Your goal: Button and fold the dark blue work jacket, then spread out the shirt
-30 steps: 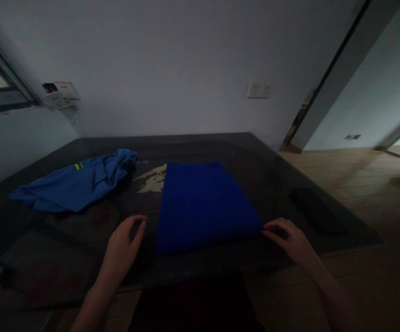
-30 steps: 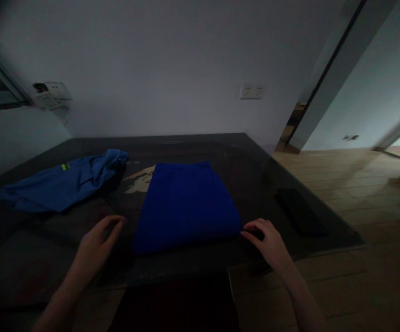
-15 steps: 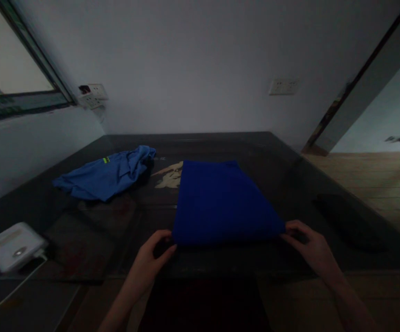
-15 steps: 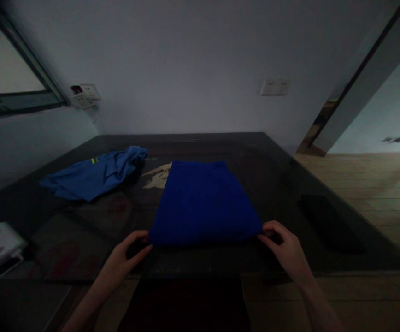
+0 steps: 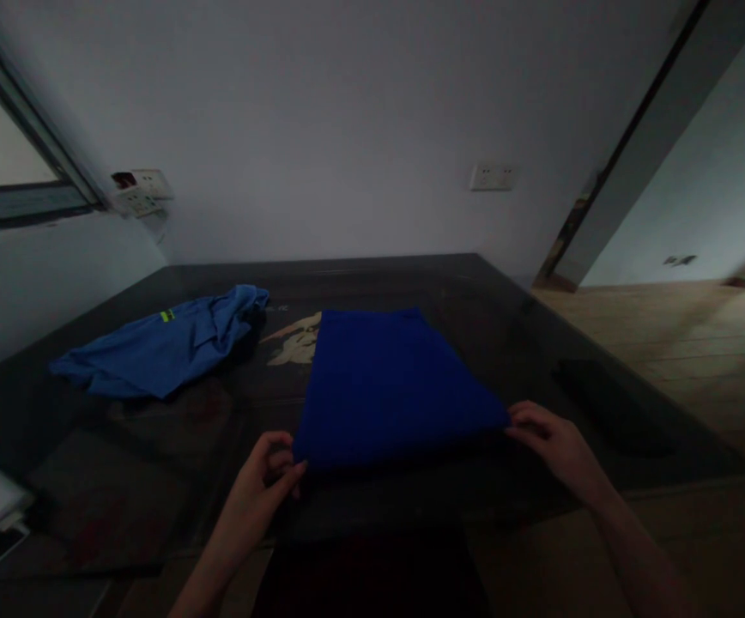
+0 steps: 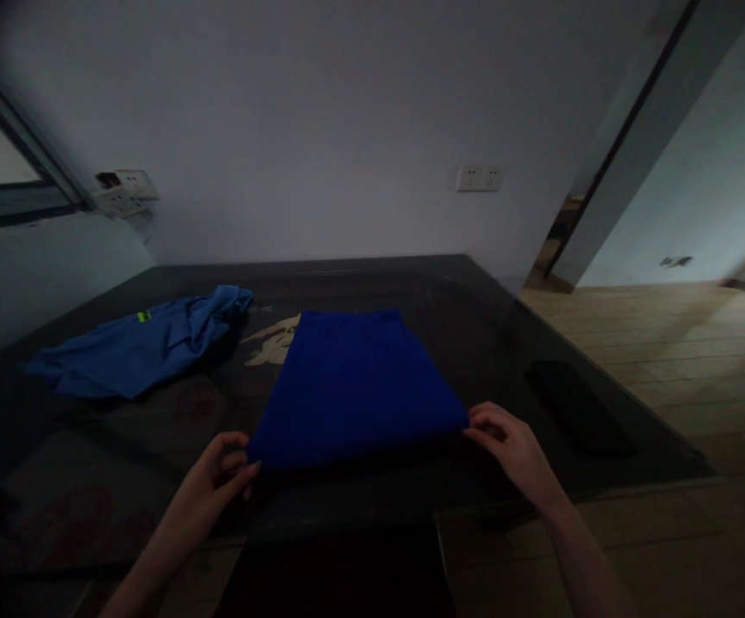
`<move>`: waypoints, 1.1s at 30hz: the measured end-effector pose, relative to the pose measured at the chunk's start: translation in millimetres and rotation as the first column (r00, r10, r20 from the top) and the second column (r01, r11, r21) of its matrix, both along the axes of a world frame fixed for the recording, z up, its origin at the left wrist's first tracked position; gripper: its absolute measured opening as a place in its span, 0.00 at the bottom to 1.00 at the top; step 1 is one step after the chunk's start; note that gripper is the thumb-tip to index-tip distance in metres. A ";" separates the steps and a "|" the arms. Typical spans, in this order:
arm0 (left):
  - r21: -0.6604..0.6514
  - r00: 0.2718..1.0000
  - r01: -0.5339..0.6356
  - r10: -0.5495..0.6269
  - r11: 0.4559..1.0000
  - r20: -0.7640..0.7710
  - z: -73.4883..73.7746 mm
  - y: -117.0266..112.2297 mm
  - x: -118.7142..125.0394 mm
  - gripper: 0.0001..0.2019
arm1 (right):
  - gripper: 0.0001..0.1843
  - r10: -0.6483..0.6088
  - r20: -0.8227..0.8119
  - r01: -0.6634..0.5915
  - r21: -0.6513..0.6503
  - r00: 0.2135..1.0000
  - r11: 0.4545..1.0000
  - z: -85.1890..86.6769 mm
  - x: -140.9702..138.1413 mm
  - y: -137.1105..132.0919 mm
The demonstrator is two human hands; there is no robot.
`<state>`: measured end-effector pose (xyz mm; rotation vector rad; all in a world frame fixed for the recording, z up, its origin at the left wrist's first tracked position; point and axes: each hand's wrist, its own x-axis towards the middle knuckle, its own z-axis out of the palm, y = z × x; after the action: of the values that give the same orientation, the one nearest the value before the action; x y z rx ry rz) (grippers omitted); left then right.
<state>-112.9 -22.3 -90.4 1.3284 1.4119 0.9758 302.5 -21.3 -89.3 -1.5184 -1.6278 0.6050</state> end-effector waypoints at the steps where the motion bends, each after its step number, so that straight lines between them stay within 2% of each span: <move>1: -0.014 1.000 -0.010 0.010 1.000 -0.014 -0.5 -0.7 -0.9 0.20 | 0.18 0.022 0.057 -0.022 -0.001 0.998 1.000 1.2 1.3 -0.7; 4: -0.020 0.997 -0.005 0.003 1.000 -0.077 -0.8 -3.5 -3.2 0.23 | 0.19 0.097 0.153 -0.091 -0.048 0.983 0.995 0.4 4.2 -3.1; 8: 0.029 0.981 0.014 -0.008 0.999 -0.195 3.9 -5.5 -1.6 0.26 | 0.18 0.143 0.191 -0.128 -0.092 0.971 0.988 -6.3 5.0 -5.9; 12: 0.121 0.946 -0.075 0.109 0.990 -0.304 6.6 -2.7 9.1 0.26 | 0.17 0.070 0.241 -0.065 -0.029 0.968 0.997 -10.6 1.0 -6.6; 16: 0.177 0.906 -0.092 0.156 0.980 -0.393 0.5 2.6 18.2 0.24 | 0.19 0.019 0.270 -0.028 0.027 0.963 0.999 -10.8 -2.4 -5.6; 20: 0.255 0.838 -0.019 0.154 0.967 -0.523 -9.1 5.0 17.2 0.18 | 0.20 0.046 0.290 -0.049 0.004 0.956 0.999 -10.7 -2.5 -5.6; 24: 0.393 0.787 0.096 0.172 0.915 -0.592 -12.7 7.7 11.5 0.14 | 0.20 0.055 0.304 -0.054 -0.010 0.951 0.998 -9.9 1.1 -5.5; 26: 0.455 0.779 0.121 0.200 0.882 -0.595 -8.0 11.1 9.9 0.14 | 0.20 0.028 0.281 -0.031 0.006 0.959 0.999 -4.8 3.9 -4.2; 28: 0.499 0.785 0.158 0.198 0.852 -0.587 2.7 16.9 10.9 0.15 | 0.19 -0.061 0.236 0.045 0.071 0.970 0.996 6.5 4.3 -0.7; 31: 0.511 0.793 0.262 0.119 0.819 -0.598 25.8 30.9 18.2 0.14 | 0.19 -0.196 0.183 0.151 0.232 0.963 0.961 35.8 -6.6 12.6; 33: 0.495 0.770 0.361 0.046 0.790 -0.636 38.7 42.9 26.1 0.14 | 0.18 -0.199 0.194 0.124 0.341 0.961 0.932 59.5 -23.5 30.9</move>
<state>-86.8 20.6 -51.7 2.3953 1.4590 0.9310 279.0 9.6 -29.8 -1.4917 -1.6511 0.0641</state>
